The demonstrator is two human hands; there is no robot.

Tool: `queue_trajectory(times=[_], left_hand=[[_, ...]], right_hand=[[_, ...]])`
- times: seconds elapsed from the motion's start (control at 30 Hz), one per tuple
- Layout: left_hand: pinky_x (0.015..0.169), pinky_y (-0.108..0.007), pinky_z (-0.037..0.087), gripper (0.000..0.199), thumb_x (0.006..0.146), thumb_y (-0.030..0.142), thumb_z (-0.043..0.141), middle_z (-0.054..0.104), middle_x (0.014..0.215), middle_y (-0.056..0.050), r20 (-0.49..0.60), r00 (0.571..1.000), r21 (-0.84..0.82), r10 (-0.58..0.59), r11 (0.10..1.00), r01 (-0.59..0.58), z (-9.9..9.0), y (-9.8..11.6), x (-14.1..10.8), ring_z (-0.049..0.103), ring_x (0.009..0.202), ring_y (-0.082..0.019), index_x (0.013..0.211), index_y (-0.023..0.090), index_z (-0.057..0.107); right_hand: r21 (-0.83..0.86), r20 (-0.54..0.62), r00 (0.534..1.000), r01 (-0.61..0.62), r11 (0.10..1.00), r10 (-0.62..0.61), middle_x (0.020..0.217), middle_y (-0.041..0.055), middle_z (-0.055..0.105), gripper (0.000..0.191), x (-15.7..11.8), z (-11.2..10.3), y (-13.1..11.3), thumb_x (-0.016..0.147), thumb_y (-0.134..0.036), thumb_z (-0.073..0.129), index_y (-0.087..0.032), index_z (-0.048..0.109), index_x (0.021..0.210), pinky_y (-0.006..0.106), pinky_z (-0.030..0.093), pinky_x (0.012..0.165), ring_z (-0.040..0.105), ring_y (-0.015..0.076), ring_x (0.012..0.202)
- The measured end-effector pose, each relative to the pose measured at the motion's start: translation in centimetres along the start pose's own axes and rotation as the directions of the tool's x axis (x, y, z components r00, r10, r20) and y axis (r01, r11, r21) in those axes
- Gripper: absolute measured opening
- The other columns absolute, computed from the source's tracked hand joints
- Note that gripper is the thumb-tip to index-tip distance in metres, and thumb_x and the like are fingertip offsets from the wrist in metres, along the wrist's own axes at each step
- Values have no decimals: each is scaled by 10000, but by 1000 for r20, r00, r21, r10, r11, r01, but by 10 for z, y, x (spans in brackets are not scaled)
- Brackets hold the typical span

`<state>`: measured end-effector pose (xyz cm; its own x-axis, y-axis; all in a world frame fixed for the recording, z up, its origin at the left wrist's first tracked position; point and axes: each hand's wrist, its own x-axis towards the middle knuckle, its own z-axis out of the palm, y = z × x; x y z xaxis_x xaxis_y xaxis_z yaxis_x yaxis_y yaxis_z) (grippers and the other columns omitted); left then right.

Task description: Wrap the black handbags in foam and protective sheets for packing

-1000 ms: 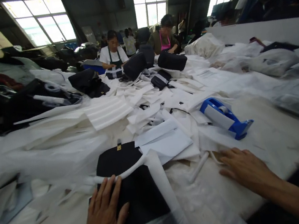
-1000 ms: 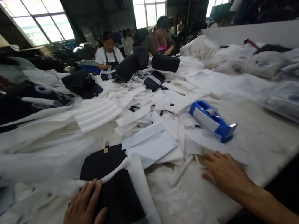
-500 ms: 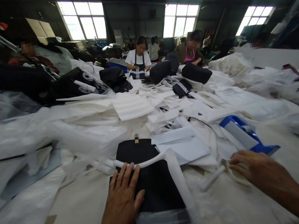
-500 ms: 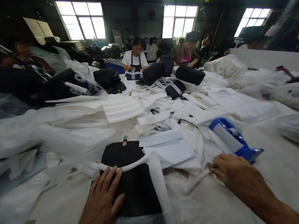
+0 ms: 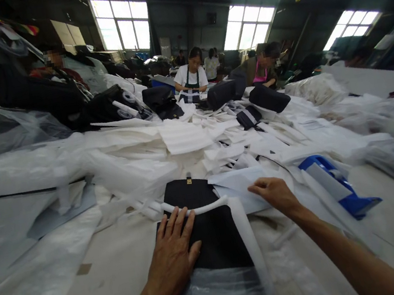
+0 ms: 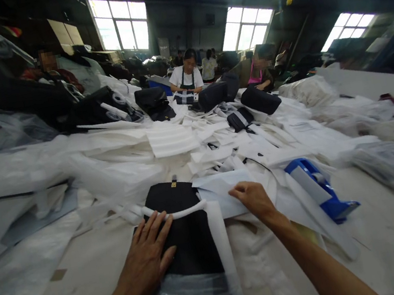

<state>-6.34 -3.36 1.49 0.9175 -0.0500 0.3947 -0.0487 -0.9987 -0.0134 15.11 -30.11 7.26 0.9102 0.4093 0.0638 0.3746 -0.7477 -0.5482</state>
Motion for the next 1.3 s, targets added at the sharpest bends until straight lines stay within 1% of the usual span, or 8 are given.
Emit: queue_trajectory(times=[0.1, 0.27, 0.4, 0.5, 0.7, 0.93, 1.1, 1.3], left_hand=[[1113, -506, 330, 650, 869, 351, 571, 432, 1502, -54, -15, 1000, 0, -1, 1000, 1, 1, 0, 0, 375, 1384, -303, 1473, 254, 350], [1112, -497, 334, 621, 882, 351, 551, 443, 1495, -53, -36, 999, -4, 0, 1000, 0, 1, 0, 0, 385, 1380, -295, 1467, 262, 362], [1111, -504, 336, 642, 878, 353, 555, 434, 1501, -56, -23, 1000, -3, 5, 1000, -5, 0, 0, 0, 384, 1381, -300, 1477, 259, 343], [1114, -506, 331, 639, 879, 346, 553, 430, 1504, -57, -26, 1000, -9, 7, 1000, -7, 1, -1, 0, 380, 1384, -301, 1477, 260, 342], [1112, -509, 330, 645, 874, 356, 565, 437, 1499, -57, -14, 1000, 15, 10, 1000, -10, 0, 0, 1, 384, 1380, -297, 1473, 247, 350], [1103, -512, 337, 618, 879, 346, 551, 444, 1493, -68, -19, 1000, -5, 9, 1000, -9, 0, 0, 2, 385, 1379, -308, 1462, 238, 374], [1111, -519, 327, 609, 891, 351, 527, 441, 1494, -75, -21, 1000, -32, 8, 999, -9, 2, -1, 2, 377, 1384, -313, 1468, 238, 365], [1120, -509, 317, 606, 896, 359, 519, 434, 1499, -74, -15, 1000, -20, 9, 1000, -9, 1, -1, 2, 368, 1390, -307, 1470, 246, 362]], right_hand=[[159, -11, 994, -105, 982, 108, 602, -9, 631, 306, 12, -19, 2, 684, -497, 700, -197, 666, 629, 277, 393, 595, 562, 164, 608], [482, 48, 997, -70, 873, 54, 605, -45, 559, 391, 17, -29, 6, 596, -470, 803, -179, 543, 612, 240, 343, 537, 454, 95, 551], [658, 194, 977, -199, 726, 92, 647, -28, 602, 483, 19, -36, 9, 532, -420, 875, -184, 457, 584, 242, 439, 589, 553, 106, 594], [740, 170, 973, -229, 632, 153, 644, -16, 628, 513, 24, -44, 10, 511, -441, 889, -193, 448, 602, 305, 520, 707, 648, 161, 687], [557, 94, 982, -186, 809, 161, 627, 22, 668, 477, 12, -46, 13, 567, -590, 793, -171, 611, 704, 293, 493, 634, 611, 154, 607], [410, -77, 961, -213, 887, 266, 439, -59, 418, 518, -46, -35, 40, 825, -670, 511, -222, 432, 576, 257, 297, 449, 374, 105, 418], [419, -44, 985, -136, 898, 169, 577, -27, 555, 413, -61, -35, 25, 695, -540, 731, -213, 486, 637, 257, 400, 551, 516, 137, 561], [412, 77, 995, -94, 906, 68, 640, 13, 672, 342, -49, -30, -1, 763, -543, 646, -202, 635, 743, 280, 465, 603, 606, 166, 581]])
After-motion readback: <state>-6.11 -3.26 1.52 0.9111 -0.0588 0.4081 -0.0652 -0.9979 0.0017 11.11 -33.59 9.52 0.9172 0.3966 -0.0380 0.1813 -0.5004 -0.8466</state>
